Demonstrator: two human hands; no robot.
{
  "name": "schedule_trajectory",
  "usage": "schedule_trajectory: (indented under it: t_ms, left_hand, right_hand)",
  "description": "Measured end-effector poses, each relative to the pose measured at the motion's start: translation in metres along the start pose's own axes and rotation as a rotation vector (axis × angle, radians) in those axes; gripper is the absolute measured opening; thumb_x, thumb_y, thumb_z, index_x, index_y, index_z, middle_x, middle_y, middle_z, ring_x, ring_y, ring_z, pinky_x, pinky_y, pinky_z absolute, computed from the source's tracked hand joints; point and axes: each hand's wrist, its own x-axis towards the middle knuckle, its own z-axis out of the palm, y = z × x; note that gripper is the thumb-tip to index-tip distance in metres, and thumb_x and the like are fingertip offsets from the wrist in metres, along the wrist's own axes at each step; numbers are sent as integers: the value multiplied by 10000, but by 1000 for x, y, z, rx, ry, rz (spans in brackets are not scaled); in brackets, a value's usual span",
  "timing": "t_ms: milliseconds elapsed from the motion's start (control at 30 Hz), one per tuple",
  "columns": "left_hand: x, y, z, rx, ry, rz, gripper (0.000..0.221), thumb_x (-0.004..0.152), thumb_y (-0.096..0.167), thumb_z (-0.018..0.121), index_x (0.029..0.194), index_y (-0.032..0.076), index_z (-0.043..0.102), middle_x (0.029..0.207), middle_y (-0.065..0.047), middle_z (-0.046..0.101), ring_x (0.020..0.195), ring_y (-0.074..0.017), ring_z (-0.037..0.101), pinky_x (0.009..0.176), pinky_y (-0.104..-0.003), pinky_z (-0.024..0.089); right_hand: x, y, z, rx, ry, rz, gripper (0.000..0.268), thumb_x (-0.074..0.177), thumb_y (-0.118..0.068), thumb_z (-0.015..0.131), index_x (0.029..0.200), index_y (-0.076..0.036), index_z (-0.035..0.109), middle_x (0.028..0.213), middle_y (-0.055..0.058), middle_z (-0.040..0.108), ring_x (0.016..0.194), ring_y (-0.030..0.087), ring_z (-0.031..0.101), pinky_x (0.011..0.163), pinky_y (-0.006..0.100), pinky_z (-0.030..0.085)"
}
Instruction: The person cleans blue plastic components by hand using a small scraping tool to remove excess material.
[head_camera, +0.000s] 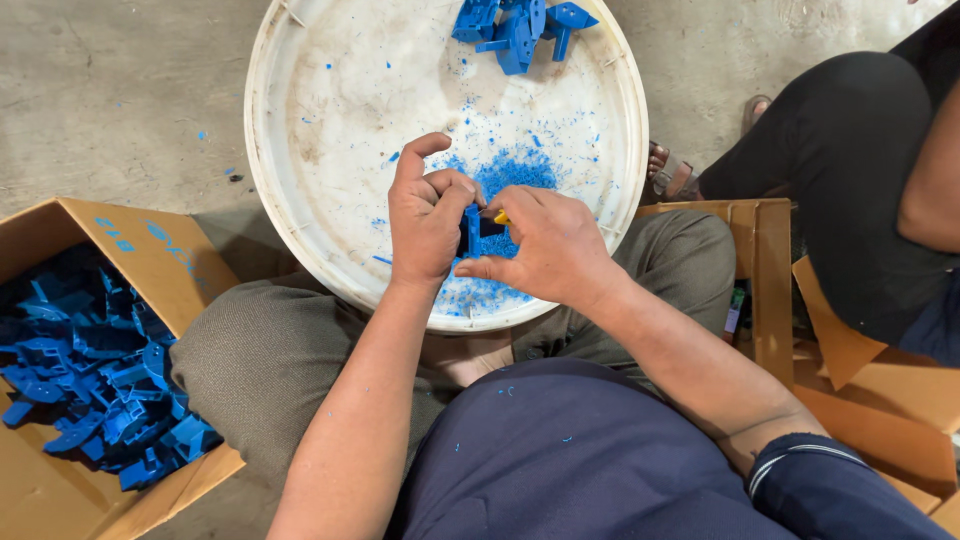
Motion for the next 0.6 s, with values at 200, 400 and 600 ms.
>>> schedule_trajectory:
  t_ms: [200,400,600]
  left_hand:
    - [1,2,0,22,-5,-9,423,924,-76,552,1328,-11,442,758,-68,665,753,-130,651,771,-283,534]
    - [1,1,0,20,5,-37,411,919,-79,550,1309,2,450,758,-63,666,741,-122,639,759,-280,532]
    - [1,-2,-1,6,-8,-36,374,930,-83,558,1280,3,461,761,-66,660,746,-123,636,761,-272,521]
  right_hand:
    - [-2,0,1,24,25,33,661,669,-588,899,965,-51,652,720,68,594,644,252,628,597,387,511]
    - [-3,3,2,-6,-2,4,620,699,-572,907,933,-65,638,734,69,599,691,273,640,603,400,505]
    - [-3,2,2,13,1,-28,601,754,-570,878,950,-65,619,814,71,649,751,288,663,645,406,518]
